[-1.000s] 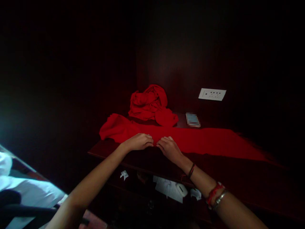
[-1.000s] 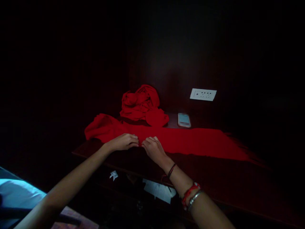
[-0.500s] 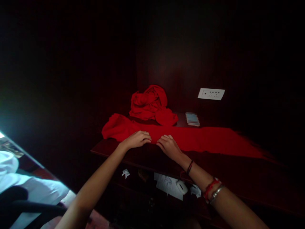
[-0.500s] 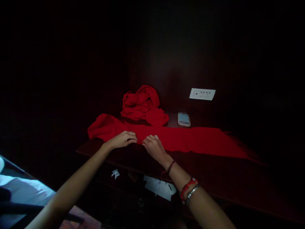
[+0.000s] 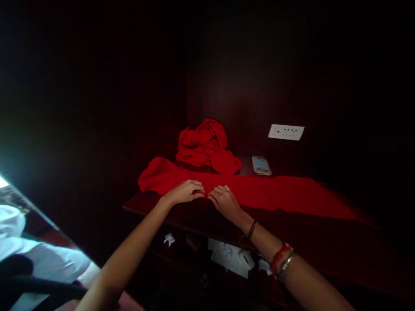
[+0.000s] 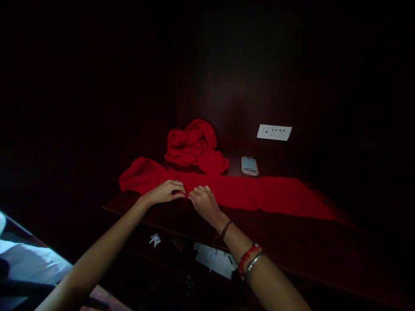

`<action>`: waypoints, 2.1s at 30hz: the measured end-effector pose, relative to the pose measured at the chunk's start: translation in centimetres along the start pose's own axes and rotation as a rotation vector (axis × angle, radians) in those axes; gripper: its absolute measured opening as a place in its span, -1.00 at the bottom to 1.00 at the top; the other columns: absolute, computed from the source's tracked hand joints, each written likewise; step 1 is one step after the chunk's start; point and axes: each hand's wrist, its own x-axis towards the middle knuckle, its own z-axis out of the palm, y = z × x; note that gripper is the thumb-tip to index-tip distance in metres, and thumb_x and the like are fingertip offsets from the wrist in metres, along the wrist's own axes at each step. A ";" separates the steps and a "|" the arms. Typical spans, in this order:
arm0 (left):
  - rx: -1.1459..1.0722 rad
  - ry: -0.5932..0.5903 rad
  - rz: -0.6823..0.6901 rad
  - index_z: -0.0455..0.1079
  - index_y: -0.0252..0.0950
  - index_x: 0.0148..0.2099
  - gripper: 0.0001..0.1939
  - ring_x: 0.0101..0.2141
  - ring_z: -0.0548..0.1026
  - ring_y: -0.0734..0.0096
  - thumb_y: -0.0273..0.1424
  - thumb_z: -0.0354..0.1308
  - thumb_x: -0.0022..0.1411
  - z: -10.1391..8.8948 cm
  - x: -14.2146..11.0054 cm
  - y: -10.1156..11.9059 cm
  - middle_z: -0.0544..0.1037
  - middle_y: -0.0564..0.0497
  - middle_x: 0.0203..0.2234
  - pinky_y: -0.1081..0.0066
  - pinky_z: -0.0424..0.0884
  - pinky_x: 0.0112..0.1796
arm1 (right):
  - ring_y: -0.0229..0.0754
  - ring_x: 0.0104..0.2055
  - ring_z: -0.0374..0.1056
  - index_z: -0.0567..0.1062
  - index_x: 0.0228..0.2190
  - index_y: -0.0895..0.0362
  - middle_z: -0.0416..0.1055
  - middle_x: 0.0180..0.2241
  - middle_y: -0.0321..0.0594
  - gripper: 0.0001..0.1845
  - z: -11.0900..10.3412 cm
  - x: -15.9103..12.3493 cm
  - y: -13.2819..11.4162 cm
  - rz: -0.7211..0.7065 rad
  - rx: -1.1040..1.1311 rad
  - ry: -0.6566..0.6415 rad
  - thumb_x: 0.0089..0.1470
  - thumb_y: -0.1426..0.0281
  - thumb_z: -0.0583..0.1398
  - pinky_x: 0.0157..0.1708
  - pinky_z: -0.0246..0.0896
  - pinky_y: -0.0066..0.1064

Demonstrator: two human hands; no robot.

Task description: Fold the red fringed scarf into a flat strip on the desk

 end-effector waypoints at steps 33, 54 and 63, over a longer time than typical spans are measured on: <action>-0.105 0.105 -0.068 0.35 -0.31 -0.26 -0.79 -0.33 0.37 0.47 -0.29 0.04 0.11 -0.8 -0.9 -1.1 0.45 0.02 -0.39 0.53 0.21 -0.27 | -0.24 -0.35 0.18 0.36 -0.44 0.16 0.34 -0.45 -0.24 -0.81 0.6 0.3 0.1 0.115 -0.022 0.016 0.09 0.43 -0.02 -0.32 -0.07 -0.43; -0.122 0.177 -0.129 0.29 -0.32 -0.33 -0.85 -0.38 0.32 0.50 -0.34 -0.01 0.15 -1.1 -2.3 -1.0 0.36 0.06 -0.45 0.52 0.21 -0.31 | -0.24 -0.35 0.19 0.36 -0.44 0.14 0.35 -0.45 -0.26 -0.84 1.4 1.8 -2.0 0.156 0.049 0.070 0.08 0.40 0.01 -0.32 -0.08 -0.41; -0.007 0.023 -0.082 0.33 -0.30 -0.29 -0.76 -0.34 0.32 0.46 -0.33 -0.13 0.22 -0.5 -3.8 -0.3 0.35 0.01 -0.40 0.50 0.21 -0.27 | -0.25 -0.34 0.16 0.35 -0.46 0.13 0.31 -0.46 -0.25 -0.83 1.4 1.7 -2.2 0.036 0.054 0.030 0.08 0.41 0.00 -0.32 -0.10 -0.41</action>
